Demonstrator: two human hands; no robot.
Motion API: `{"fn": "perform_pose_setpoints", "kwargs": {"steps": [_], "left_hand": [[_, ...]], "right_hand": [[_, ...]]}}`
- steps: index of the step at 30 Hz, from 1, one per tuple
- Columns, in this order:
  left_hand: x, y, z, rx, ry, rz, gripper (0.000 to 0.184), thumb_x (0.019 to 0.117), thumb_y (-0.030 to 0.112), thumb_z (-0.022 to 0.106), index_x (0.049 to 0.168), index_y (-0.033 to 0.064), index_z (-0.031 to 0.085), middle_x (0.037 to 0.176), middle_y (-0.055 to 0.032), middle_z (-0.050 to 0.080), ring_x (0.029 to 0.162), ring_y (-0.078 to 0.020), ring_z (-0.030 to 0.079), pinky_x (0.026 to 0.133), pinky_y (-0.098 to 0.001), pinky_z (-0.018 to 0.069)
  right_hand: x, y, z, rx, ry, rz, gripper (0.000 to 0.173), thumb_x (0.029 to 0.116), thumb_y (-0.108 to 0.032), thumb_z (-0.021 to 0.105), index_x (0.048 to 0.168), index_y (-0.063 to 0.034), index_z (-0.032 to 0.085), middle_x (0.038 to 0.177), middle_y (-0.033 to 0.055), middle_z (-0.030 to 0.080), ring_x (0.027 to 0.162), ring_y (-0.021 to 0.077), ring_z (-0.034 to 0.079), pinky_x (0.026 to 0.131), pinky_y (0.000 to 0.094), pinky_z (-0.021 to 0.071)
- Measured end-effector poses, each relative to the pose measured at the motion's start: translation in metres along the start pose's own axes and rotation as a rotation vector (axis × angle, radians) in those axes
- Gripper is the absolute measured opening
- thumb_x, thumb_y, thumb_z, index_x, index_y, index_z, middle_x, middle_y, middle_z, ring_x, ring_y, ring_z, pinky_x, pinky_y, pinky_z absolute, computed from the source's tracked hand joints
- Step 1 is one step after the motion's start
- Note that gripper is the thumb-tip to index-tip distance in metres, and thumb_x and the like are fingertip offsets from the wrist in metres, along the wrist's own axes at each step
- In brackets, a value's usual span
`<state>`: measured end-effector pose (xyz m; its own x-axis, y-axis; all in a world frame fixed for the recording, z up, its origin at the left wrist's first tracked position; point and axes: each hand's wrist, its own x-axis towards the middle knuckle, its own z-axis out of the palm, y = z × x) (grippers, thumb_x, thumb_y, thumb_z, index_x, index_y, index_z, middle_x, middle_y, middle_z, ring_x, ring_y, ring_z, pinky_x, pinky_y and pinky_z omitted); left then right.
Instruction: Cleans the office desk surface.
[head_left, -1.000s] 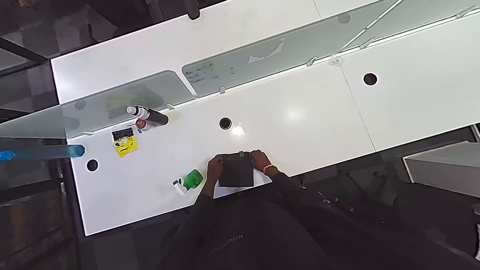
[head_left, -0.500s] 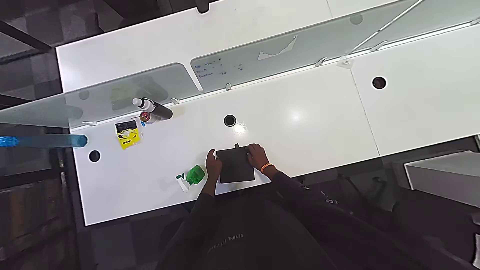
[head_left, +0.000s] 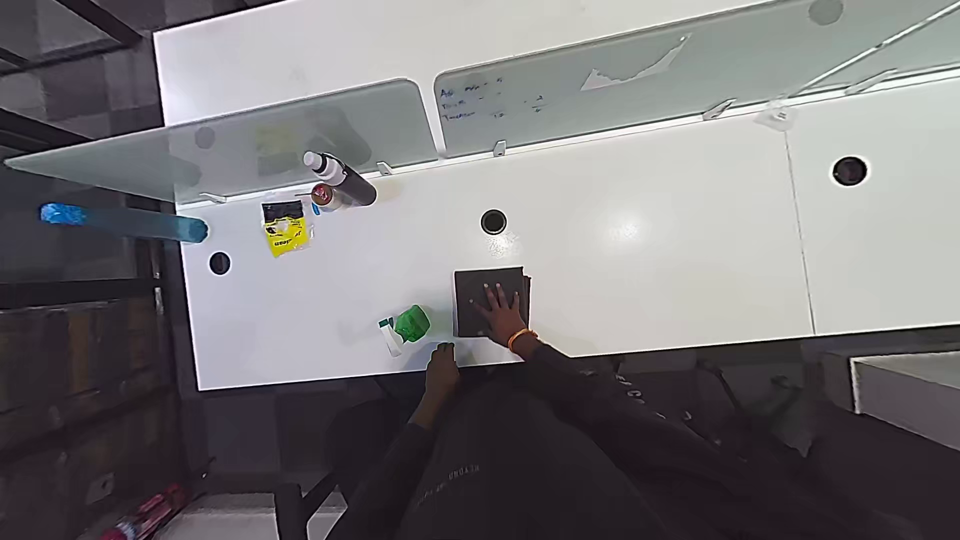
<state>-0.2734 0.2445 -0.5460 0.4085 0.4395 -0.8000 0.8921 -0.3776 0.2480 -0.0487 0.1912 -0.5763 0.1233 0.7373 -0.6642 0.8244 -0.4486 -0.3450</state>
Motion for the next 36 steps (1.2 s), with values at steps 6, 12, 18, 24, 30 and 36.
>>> {"fn": "perform_pose_setpoints", "kwargs": {"steps": [6,12,18,24,30,36], "left_hand": [[-0.015,-0.015,0.012,0.129,0.055,0.075,0.053,0.0940,0.006,0.054,0.147,0.0036,0.051,0.162,-0.0178,0.038,0.144,-0.0362,0.044,0.110,-0.0530,0.0456],[-0.019,-0.023,0.014,0.101,0.021,-0.002,0.059,0.0953,0.010,0.054,0.153,0.0022,0.043,0.166,-0.0200,0.029,0.150,-0.0355,0.037,0.114,-0.0502,0.0429],[-0.019,-0.012,-0.003,0.094,0.066,0.016,0.061,0.0953,0.008,0.055,0.155,0.0042,0.041,0.168,-0.0196,0.025,0.151,-0.0350,0.035,0.117,-0.0504,0.0402],[-0.009,0.013,-0.021,0.109,0.202,0.068,0.056,0.0978,0.009,0.051,0.153,0.0036,0.045,0.162,-0.0196,0.037,0.147,-0.0347,0.042,0.115,-0.0484,0.0423],[0.018,0.041,-0.020,0.172,0.178,0.138,0.054,0.0965,0.010,0.054,0.150,0.0027,0.049,0.164,-0.0195,0.035,0.148,-0.0337,0.041,0.115,-0.0476,0.0422],[0.046,0.087,-0.019,0.214,0.100,0.207,0.057,0.0956,0.013,0.057,0.152,0.0048,0.047,0.168,-0.0170,0.025,0.153,-0.0359,0.031,0.117,-0.0512,0.0386]], "right_hand": [[0.070,0.013,-0.072,-0.050,0.134,0.069,0.071,0.0986,-0.054,0.060,0.161,-0.0445,0.028,0.175,0.0114,0.002,0.158,0.0451,-0.002,0.113,0.0842,0.0095],[0.078,-0.001,-0.077,0.000,0.174,0.121,0.068,0.1008,-0.029,0.062,0.161,-0.0399,0.033,0.174,0.0110,0.006,0.158,0.0467,0.001,0.110,0.0863,0.0119],[0.009,-0.036,0.012,0.009,0.125,-0.137,0.074,0.0934,-0.004,0.059,0.158,-0.0341,0.042,0.173,0.0130,0.017,0.156,0.0518,0.006,0.110,0.0882,0.0074],[-0.053,-0.018,0.055,-0.132,-0.165,-0.377,0.070,0.0932,-0.011,0.067,0.156,-0.0333,0.046,0.174,0.0017,0.015,0.160,0.0405,0.003,0.116,0.0820,0.0044],[-0.102,0.075,0.054,-0.090,-0.123,-0.238,0.072,0.0932,-0.006,0.065,0.155,-0.0373,0.046,0.173,-0.0013,0.018,0.160,0.0400,0.005,0.113,0.0845,0.0063],[-0.141,0.192,0.023,0.105,0.205,0.374,0.075,0.0944,-0.016,0.062,0.159,-0.0436,0.036,0.173,0.0059,0.017,0.157,0.0474,0.009,0.109,0.0877,0.0114]]}}
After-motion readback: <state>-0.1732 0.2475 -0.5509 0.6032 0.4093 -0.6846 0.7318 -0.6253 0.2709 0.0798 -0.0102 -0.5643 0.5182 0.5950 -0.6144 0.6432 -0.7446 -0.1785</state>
